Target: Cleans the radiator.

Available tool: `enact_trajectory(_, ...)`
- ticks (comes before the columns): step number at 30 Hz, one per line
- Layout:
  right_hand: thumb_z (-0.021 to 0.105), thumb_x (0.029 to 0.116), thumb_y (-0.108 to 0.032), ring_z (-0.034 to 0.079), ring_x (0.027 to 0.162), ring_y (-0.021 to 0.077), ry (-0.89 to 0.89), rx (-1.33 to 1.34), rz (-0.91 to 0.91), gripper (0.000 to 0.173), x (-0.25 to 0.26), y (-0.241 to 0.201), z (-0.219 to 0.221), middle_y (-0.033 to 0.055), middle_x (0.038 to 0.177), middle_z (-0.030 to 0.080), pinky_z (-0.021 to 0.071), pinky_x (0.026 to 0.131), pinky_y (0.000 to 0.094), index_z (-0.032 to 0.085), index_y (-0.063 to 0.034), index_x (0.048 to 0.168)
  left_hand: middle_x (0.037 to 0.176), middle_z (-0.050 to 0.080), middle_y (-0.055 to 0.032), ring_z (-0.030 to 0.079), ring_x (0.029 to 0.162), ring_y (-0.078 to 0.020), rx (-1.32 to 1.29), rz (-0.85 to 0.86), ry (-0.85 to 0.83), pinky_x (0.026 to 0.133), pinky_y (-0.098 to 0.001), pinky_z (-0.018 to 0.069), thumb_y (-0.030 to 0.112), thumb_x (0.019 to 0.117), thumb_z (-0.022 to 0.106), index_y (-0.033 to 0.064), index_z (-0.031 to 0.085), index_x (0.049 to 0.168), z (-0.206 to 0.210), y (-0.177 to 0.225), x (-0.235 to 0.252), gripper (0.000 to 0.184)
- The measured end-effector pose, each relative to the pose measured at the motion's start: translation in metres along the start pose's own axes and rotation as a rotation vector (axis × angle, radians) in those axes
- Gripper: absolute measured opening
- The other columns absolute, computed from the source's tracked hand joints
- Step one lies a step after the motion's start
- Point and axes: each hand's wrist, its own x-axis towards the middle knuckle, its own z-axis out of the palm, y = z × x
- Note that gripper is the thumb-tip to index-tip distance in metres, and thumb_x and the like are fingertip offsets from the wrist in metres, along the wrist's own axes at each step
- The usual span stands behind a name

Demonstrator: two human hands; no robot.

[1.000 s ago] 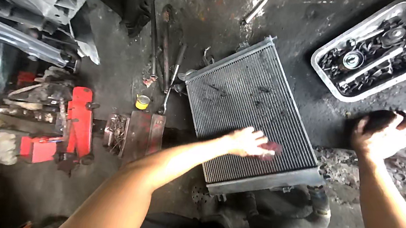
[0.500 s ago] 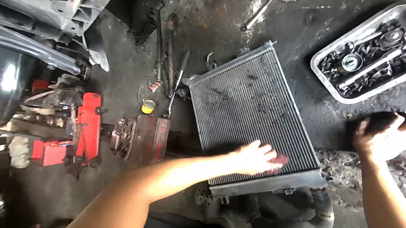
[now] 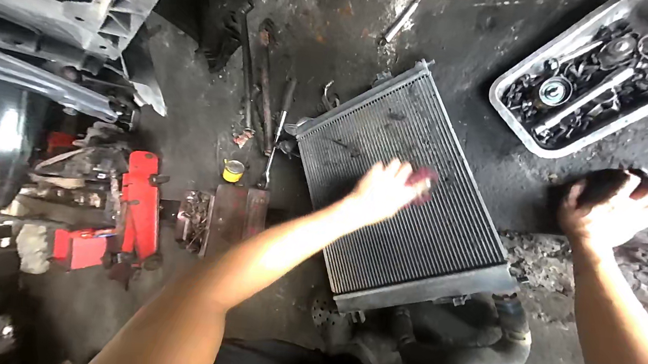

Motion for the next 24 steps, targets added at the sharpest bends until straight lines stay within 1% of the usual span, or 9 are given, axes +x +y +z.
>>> enact_trajectory(2, 0.045, 0.0894, -0.059, 0.031, 0.145, 0.0528, 0.022, 0.0, -0.006, 0.076, 0.002, -0.001, 0.001, 0.032, 0.152, 0.04, 0.0211, 0.113, 0.0719, 0.05, -0.0022, 0.141, 0.133, 0.062, -0.0207, 0.059, 0.122, -0.0431, -0.063, 0.215, -0.119, 0.09, -0.0607, 0.0509, 0.012, 0.1031, 0.053, 0.0231, 0.059, 0.146, 0.021, 0.027, -0.019, 0.045)
enact_trajectory(4, 0.043, 0.0902, -0.06, 0.034, 0.144, 0.0513, 0.041, -0.023, -0.013, 0.076, 0.002, 0.002, 0.003, 0.0304, 0.152, 0.042, 0.0237, 0.112, 0.0705, 0.051, -0.0037, 0.14, 0.135, 0.063, -0.0199, 0.06, 0.122, -0.0418, -0.085, 0.228, -0.129, 0.091, -0.0592, 0.0506, 0.01, 0.104, 0.051, 0.0245, 0.058, 0.147, 0.03, 0.016, -0.019, 0.046)
enact_trajectory(9, 0.045, 0.0902, -0.059, 0.035, 0.145, 0.0503, 0.033, -0.029, -0.004, 0.074, 0.002, 0.001, 0.003, 0.0289, 0.152, 0.043, 0.0246, 0.112, 0.0697, 0.051, -0.0054, 0.14, 0.141, 0.056, -0.025, 0.056, 0.128, -0.0449, 0.099, -0.239, -0.07, 0.094, -0.0588, 0.051, 0.01, 0.1039, 0.052, 0.0239, 0.053, 0.151, 0.015, -0.054, 0.019, 0.049)
enact_trajectory(12, 0.047, 0.0896, -0.056, 0.031, 0.146, 0.0524, 0.004, 0.003, 0.0, 0.074, 0.002, -0.001, 0.001, 0.031, 0.153, 0.039, 0.0218, 0.113, 0.0715, 0.05, -0.0028, 0.14, 0.146, 0.051, -0.0244, 0.054, 0.13, -0.0442, 0.065, -0.393, -0.107, 0.091, -0.0571, 0.0526, 0.011, 0.1006, 0.057, 0.0266, 0.053, 0.15, 0.0, -0.053, 0.028, 0.052)
enact_trajectory(15, 0.045, 0.0892, -0.06, 0.034, 0.144, 0.0513, 0.041, -0.004, -0.009, 0.074, 0.002, 0.003, 0.006, 0.0294, 0.151, 0.042, 0.0245, 0.112, 0.0709, 0.052, -0.0051, 0.138, 0.14, 0.055, -0.0265, 0.061, 0.118, -0.0453, -0.062, -0.248, -0.112, 0.081, -0.0571, 0.0561, 0.008, 0.0914, 0.064, 0.0245, 0.061, 0.142, 0.01, 0.001, 0.005, 0.053)
enact_trajectory(18, 0.044, 0.0892, -0.061, 0.037, 0.143, 0.0502, 0.059, -0.008, -0.015, 0.074, 0.003, 0.003, 0.005, 0.0287, 0.15, 0.045, 0.026, 0.11, 0.0707, 0.052, -0.0057, 0.137, 0.142, 0.055, -0.0249, 0.056, 0.129, -0.0436, -0.138, 0.035, -0.242, 0.096, -0.0589, 0.0507, 0.01, 0.1036, 0.05, 0.0229, 0.05, 0.153, 0.021, 0.037, -0.017, 0.051)
enact_trajectory(20, 0.044, 0.0901, -0.059, 0.037, 0.144, 0.0498, 0.051, -0.007, -0.016, 0.072, 0.002, 0.002, 0.005, 0.0287, 0.15, 0.045, 0.0257, 0.111, 0.0705, 0.052, -0.0054, 0.137, 0.135, 0.062, -0.0208, 0.059, 0.124, -0.0414, -0.084, 0.128, -0.17, 0.092, -0.0578, 0.0519, 0.009, 0.1042, 0.049, 0.0255, 0.052, 0.152, 0.027, 0.021, -0.015, 0.05)
enact_trajectory(22, 0.044, 0.0902, -0.059, 0.036, 0.144, 0.0502, 0.049, -0.007, -0.016, 0.073, 0.002, 0.002, 0.004, 0.0288, 0.15, 0.045, 0.0256, 0.111, 0.0703, 0.053, -0.0048, 0.137, 0.134, 0.061, -0.0201, 0.059, 0.122, -0.0417, -0.008, 0.05, -0.111, 0.091, -0.0576, 0.0518, 0.008, 0.1022, 0.054, 0.0251, 0.054, 0.151, 0.023, -0.006, 0.001, 0.051)
enact_trajectory(24, 0.045, 0.0901, -0.06, 0.034, 0.145, 0.0513, 0.015, -0.004, -0.006, 0.076, 0.002, 0.001, 0.001, 0.0297, 0.153, 0.042, 0.0238, 0.112, 0.0714, 0.05, -0.0036, 0.141, 0.14, 0.057, -0.0229, 0.056, 0.127, -0.0444, 0.032, -0.167, -0.081, 0.093, -0.0596, 0.0512, 0.006, 0.1014, 0.053, 0.0218, 0.052, 0.152, 0.015, -0.034, 0.024, 0.053)
